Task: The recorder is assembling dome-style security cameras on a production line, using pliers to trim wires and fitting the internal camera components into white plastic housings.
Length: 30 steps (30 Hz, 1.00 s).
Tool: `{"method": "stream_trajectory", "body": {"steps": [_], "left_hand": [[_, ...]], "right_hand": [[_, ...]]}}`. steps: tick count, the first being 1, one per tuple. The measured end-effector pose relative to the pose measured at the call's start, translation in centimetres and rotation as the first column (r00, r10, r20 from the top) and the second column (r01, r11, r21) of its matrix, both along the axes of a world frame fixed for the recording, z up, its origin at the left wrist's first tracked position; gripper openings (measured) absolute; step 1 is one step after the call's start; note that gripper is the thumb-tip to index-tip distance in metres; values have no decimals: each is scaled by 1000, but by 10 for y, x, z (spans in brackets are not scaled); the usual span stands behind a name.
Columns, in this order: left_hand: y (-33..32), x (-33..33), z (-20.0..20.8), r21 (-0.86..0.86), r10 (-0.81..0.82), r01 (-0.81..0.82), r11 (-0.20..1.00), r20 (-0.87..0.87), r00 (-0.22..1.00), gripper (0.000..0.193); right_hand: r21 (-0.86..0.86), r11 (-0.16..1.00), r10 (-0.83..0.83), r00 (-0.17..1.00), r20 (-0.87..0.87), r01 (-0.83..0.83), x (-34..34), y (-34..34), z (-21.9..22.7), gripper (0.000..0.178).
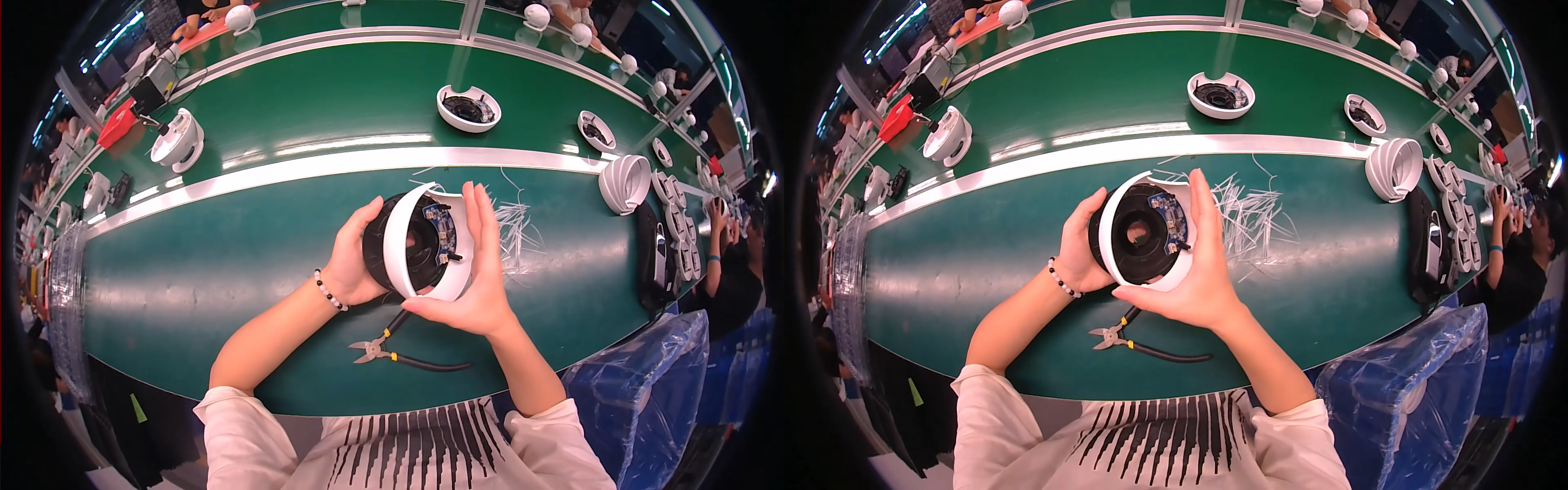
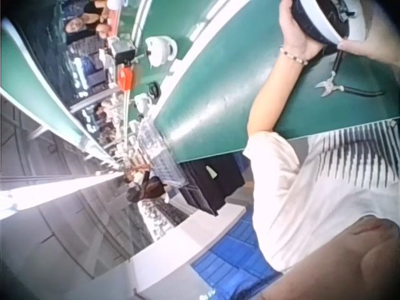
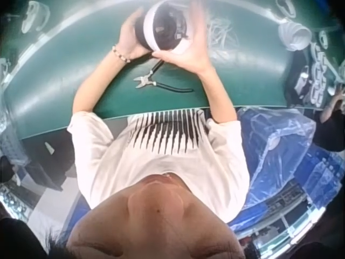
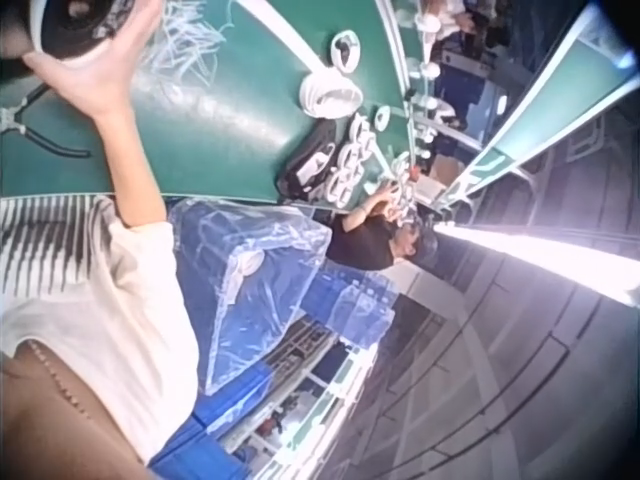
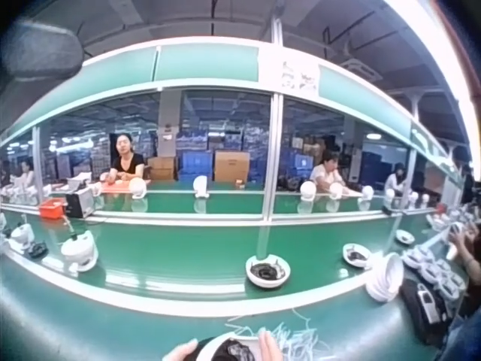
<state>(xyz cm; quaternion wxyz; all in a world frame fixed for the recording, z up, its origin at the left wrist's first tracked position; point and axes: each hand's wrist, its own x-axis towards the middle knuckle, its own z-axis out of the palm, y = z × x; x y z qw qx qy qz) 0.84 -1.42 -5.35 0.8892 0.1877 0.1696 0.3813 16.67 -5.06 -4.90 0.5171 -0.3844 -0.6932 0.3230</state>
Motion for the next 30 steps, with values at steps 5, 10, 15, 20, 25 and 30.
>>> {"method": "stream_trajectory", "body": {"steps": [5,10,15,20,25,30], "left_hand": [[-10,10,-9,8,152,-152,988,-36,988,49],[-16,9,0,-44,100,-99,994,2,995,59],[-10,1,-12,-42,-90,91,995,15,996,81],[-9,-1,-14,-3,-122,122,993,-49,991,81],[-14,-1,-15,133,7,11,991,-134,991,62],[-13,-2,-18,62,-6,10,998,-72,997,61]], "right_hand": [[185,980,-138,928,347,76,-9,-3,6,117],[192,981,-86,928,362,16,-4,1,6,117],[123,976,108,893,437,-178,5,6,15,114],[105,972,133,862,490,-210,9,8,18,113],[128,983,70,913,402,-132,7,8,12,113],[137,988,16,917,399,-77,3,7,11,109]]}}
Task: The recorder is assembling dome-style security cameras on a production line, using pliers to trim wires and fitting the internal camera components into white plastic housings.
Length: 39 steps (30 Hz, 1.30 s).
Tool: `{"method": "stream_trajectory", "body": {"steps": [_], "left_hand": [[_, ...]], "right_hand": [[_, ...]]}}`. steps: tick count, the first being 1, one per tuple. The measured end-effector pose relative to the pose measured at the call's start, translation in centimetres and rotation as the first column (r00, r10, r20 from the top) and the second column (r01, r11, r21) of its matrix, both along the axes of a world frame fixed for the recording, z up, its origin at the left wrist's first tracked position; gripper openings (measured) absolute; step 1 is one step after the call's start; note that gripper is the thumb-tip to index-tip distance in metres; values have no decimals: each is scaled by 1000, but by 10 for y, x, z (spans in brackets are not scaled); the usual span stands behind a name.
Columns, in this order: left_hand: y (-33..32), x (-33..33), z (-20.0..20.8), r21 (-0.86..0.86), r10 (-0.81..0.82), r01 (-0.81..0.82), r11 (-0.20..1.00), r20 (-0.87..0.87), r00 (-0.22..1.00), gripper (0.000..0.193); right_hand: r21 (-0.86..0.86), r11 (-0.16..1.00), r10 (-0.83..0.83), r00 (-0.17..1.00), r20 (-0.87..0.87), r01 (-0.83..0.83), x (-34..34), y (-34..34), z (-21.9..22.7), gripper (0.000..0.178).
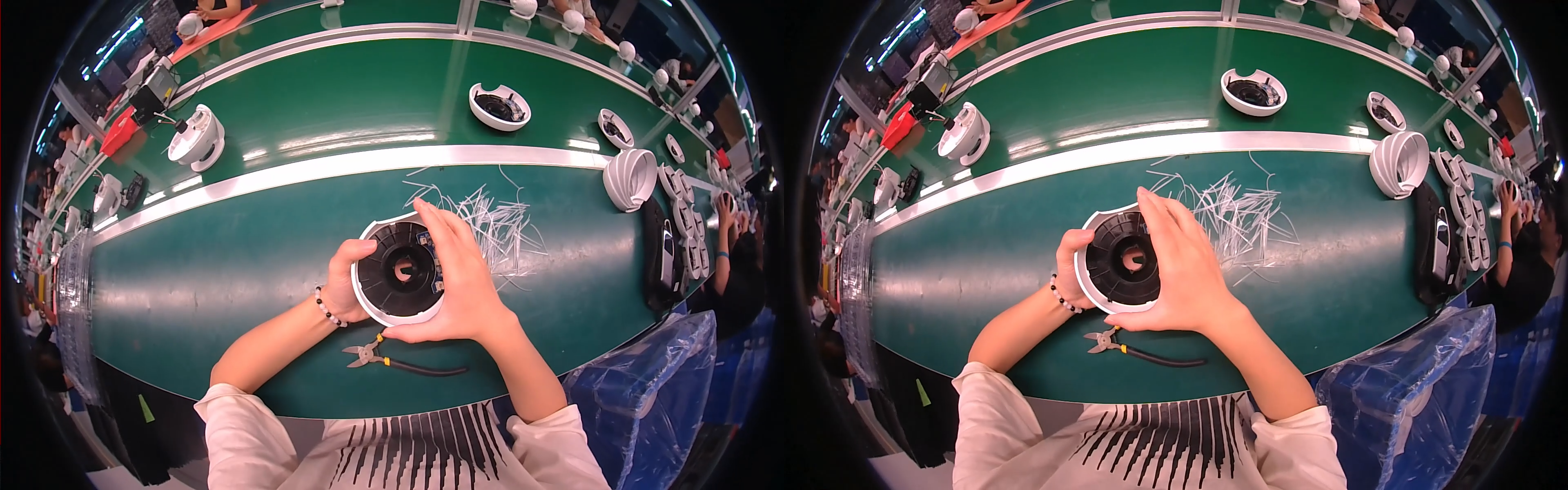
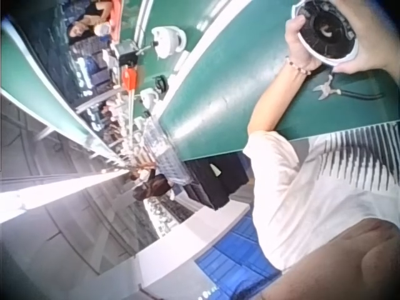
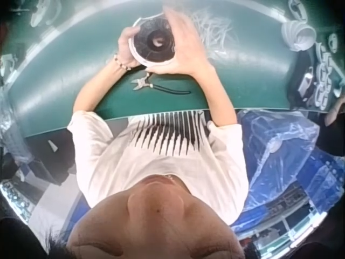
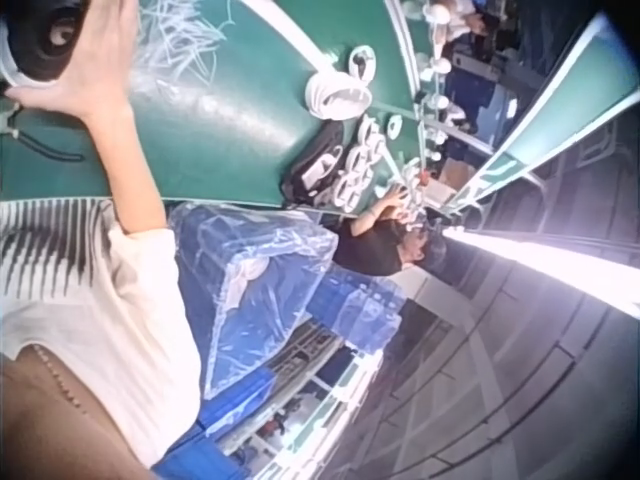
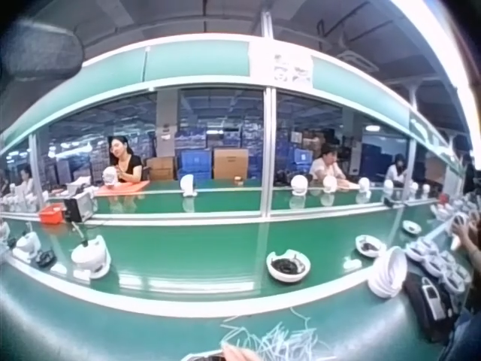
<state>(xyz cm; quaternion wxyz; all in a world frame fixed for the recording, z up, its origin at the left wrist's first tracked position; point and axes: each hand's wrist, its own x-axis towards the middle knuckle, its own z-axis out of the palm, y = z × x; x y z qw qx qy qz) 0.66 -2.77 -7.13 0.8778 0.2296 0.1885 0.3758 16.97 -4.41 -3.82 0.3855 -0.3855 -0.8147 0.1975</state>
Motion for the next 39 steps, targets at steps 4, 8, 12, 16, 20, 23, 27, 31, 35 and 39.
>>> {"method": "stream_trajectory", "body": {"steps": [4,8,12,16,20,23,27,31,35,39], "left_hand": [[4,-3,-3,52,-48,51,997,-60,997,64],[5,6,1,60,57,-53,997,-72,996,69],[17,11,26,-40,133,-137,990,-98,986,63],[22,1,28,-244,-26,17,970,-31,999,61],[21,-8,19,-325,-145,122,938,-49,988,56],[22,-13,10,-310,-182,168,936,-16,983,55],[20,-8,10,-392,-186,208,896,94,978,47],[20,-5,14,-305,-110,63,950,-141,984,51],[20,-5,15,-290,-134,85,953,-156,979,55],[23,-3,20,-278,-141,94,956,-157,977,55]], "right_hand": [[-32,999,17,1000,-18,-18,3,-1,2,110],[2,1000,-13,1000,-17,13,7,4,-2,110],[193,980,-19,984,-179,54,11,11,-17,83],[334,942,55,974,-219,21,12,12,-9,52],[334,941,40,961,-273,56,11,6,-2,42],[290,952,-15,961,-275,98,12,3,4,43],[213,969,-54,947,-318,127,10,0,4,42],[162,983,-19,934,-356,81,9,-2,4,39],[57,996,-37,886,-463,72,7,-6,1,37],[0,998,-59,873,-483,67,8,-8,2,37]]}}
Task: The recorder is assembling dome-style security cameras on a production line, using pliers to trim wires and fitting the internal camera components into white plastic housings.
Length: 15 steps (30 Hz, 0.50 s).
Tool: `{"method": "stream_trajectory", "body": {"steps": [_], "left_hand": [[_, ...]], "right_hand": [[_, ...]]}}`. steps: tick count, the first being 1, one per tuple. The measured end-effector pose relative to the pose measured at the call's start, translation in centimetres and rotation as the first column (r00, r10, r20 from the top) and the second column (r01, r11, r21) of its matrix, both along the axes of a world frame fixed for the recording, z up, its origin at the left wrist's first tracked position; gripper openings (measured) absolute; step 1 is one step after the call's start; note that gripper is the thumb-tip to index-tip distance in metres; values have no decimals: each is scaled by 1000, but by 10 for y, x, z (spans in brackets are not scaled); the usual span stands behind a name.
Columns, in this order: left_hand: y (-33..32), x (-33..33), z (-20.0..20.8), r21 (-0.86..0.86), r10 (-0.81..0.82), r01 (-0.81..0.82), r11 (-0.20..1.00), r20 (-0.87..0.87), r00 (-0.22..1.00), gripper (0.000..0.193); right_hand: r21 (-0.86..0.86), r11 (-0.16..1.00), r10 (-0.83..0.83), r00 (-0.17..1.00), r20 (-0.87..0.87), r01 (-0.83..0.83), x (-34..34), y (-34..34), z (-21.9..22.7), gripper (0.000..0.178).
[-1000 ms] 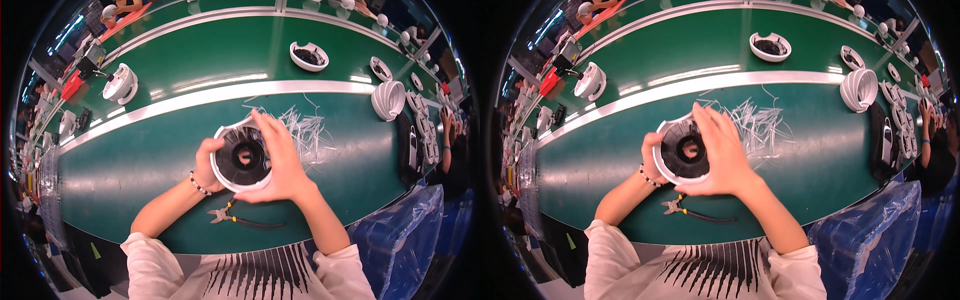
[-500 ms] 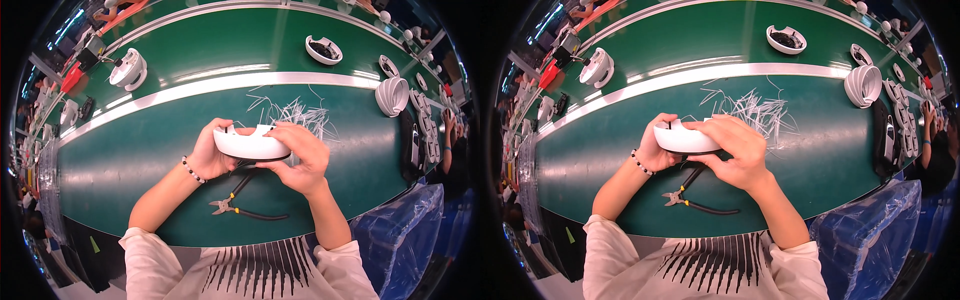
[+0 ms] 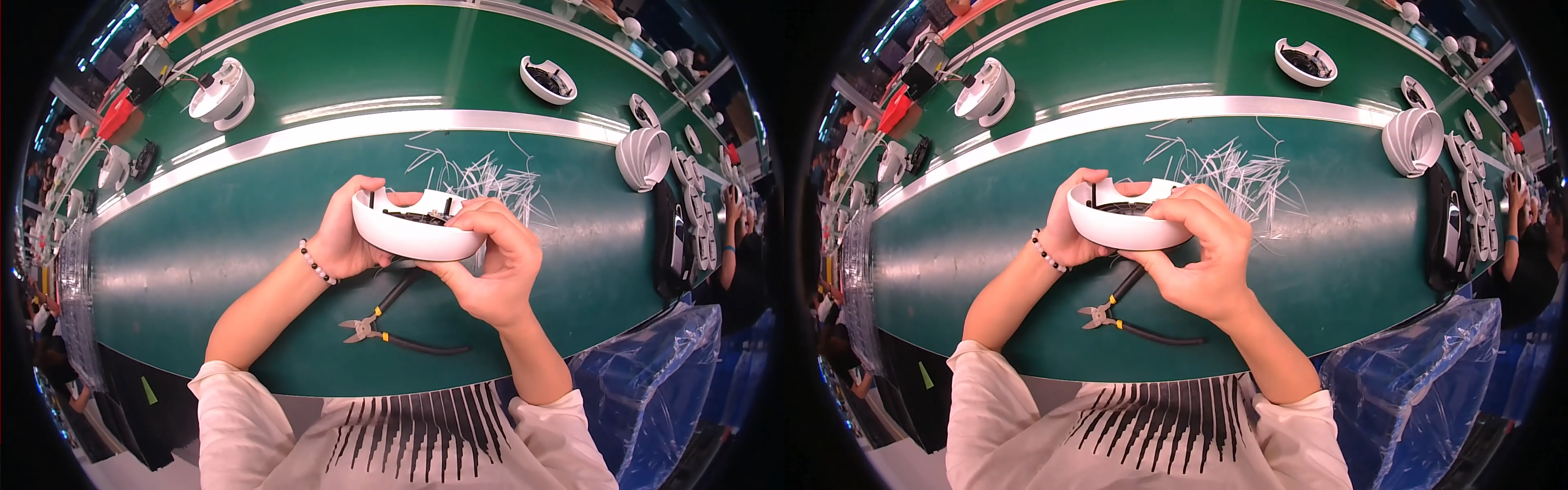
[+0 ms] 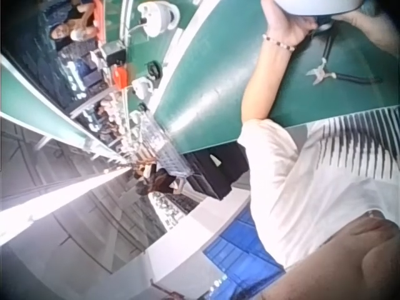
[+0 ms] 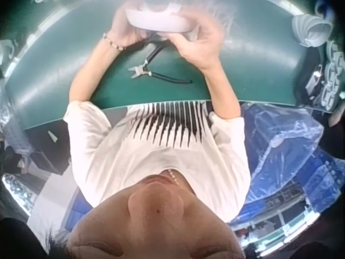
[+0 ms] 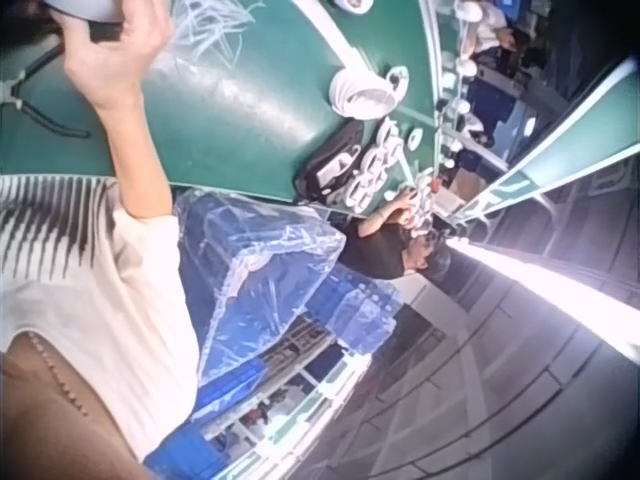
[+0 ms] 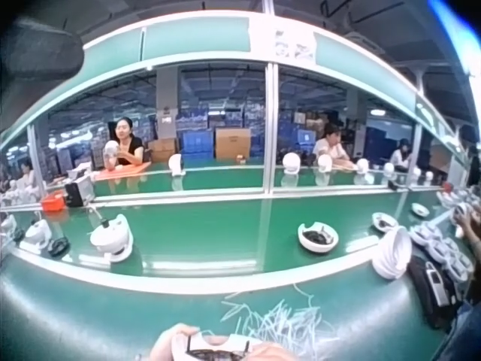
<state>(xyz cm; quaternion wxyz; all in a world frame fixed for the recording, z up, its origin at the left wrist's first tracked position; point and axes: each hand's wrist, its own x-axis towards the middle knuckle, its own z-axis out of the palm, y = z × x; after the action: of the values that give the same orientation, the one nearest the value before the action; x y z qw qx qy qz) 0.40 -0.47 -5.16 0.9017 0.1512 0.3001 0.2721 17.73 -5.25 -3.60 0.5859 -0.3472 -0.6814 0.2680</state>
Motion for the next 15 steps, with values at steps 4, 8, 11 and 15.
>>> {"method": "stream_trajectory", "body": {"steps": [4,8,11,15], "left_hand": [[-1,-6,-11,-55,-81,85,995,82,993,58],[-5,-7,5,-75,-39,43,996,51,998,49],[-6,-11,11,-64,-4,8,998,67,998,45],[-2,-16,15,132,105,-108,985,31,994,41]], "right_hand": [[-26,1000,-8,999,44,9,0,-1,6,38],[-7,1000,2,999,33,-2,8,3,3,43],[-37,999,34,999,31,-32,11,6,-1,45],[19,999,-29,988,152,27,6,9,-1,58]]}}
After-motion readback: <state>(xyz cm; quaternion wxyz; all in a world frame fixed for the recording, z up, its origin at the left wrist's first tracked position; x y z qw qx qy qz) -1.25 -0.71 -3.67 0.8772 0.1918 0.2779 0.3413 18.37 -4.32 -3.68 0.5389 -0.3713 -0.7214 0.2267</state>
